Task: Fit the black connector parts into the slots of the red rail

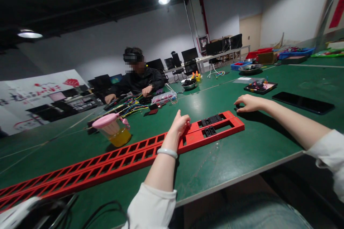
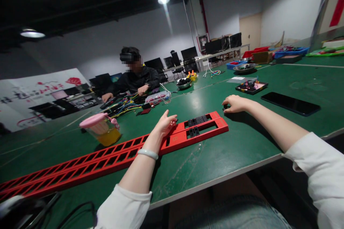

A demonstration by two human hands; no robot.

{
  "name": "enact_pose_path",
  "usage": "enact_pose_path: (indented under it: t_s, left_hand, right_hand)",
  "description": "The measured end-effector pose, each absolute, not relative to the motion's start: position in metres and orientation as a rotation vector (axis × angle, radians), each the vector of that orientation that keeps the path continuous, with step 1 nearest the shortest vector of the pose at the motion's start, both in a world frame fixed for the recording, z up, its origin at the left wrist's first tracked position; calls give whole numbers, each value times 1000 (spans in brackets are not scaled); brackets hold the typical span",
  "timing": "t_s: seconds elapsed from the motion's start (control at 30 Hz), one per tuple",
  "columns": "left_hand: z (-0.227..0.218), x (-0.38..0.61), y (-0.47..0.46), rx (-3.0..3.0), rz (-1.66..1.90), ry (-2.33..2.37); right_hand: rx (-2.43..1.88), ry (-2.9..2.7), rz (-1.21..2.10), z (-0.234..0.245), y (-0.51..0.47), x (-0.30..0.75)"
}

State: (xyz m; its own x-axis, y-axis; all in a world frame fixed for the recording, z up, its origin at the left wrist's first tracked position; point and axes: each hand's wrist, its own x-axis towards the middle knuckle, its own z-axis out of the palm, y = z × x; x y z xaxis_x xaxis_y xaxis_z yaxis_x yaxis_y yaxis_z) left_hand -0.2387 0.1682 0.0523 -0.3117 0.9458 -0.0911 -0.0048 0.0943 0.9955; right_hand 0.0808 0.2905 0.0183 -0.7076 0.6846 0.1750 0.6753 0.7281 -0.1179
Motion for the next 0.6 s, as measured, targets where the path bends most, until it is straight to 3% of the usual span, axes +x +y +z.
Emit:
enact_pose_path:
  t_s: [0.6]
  left_hand:
    - [46, -246, 172, 1138, 1320, 1477]
  right_hand:
    - [-1106, -2742, 121, 15, 292, 79]
